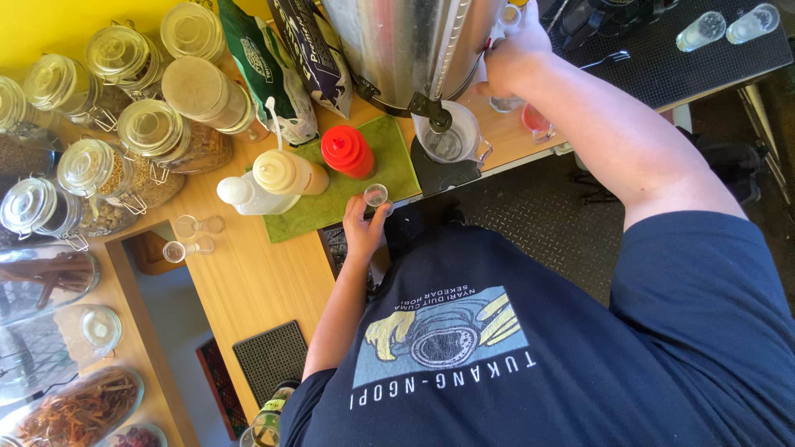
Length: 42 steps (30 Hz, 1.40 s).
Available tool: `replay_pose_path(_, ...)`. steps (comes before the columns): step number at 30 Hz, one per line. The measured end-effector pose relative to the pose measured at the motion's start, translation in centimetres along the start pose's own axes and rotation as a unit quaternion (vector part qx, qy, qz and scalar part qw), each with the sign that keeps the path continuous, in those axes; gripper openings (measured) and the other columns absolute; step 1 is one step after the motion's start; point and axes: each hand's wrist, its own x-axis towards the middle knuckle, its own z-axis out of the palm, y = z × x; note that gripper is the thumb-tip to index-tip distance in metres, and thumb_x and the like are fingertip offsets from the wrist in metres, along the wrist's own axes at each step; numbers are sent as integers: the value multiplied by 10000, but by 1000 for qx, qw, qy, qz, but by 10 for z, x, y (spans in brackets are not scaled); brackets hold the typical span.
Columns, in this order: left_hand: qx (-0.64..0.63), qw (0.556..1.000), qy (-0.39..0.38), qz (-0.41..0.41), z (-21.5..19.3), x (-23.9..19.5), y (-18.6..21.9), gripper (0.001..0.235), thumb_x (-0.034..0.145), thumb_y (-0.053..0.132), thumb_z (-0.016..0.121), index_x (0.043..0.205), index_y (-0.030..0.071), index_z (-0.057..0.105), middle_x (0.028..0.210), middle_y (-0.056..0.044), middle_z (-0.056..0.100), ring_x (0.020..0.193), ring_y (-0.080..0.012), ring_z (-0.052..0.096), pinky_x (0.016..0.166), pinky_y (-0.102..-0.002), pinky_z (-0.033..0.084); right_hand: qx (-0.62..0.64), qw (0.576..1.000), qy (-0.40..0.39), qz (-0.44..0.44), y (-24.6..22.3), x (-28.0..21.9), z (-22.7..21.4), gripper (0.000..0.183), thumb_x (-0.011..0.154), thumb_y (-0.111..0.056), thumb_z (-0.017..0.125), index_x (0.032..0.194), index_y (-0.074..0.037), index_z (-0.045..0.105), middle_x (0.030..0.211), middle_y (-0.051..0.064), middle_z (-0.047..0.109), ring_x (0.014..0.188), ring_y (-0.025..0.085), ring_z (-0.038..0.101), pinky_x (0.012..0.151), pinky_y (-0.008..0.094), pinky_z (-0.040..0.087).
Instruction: The person prepares drinks by measuring liquid into a small cup, pouring it into containers with other ingredients, and stirring them with a spoon.
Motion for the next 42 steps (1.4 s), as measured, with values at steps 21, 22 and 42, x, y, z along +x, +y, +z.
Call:
replay_pose_path(21, 4, 999, -31, 18, -5, 4, -3, 292, 870, 194, 819, 1106, 60, 710, 1021, -117, 699, 975, -315, 675, 887, -392, 531, -10, 960, 278, 9, 2, 0, 40, 715, 820, -680, 601, 1267, -126, 663, 1294, 76, 676, 1287, 233, 540, 1113, 658, 220)
replay_pose_path(22, 5, 999, -33, 19, -4, 7, -3, 292, 870, 194, 819, 1106, 60, 710, 1021, -117, 699, 975, -315, 675, 887, -392, 531, -8, 960, 279, 11, 3, -15, 31, 715, 820, -680, 601, 1267, -126, 663, 1294, 76, 676, 1287, 233, 540, 1113, 658, 220)
replay_pose_path(42, -57, 992, -111, 15, -14, 4, 26, 244, 867, 119, 820, 1074, 48, 715, 1073, -114, 705, 1006, -280, 673, 897, -361, 536, 709, 658, 244, 60, -163, -161, 136, 265, 978, -221, 737, 1065, -44, 560, 614, 68, 555, 523, 162, 519, 541, 310, 409)
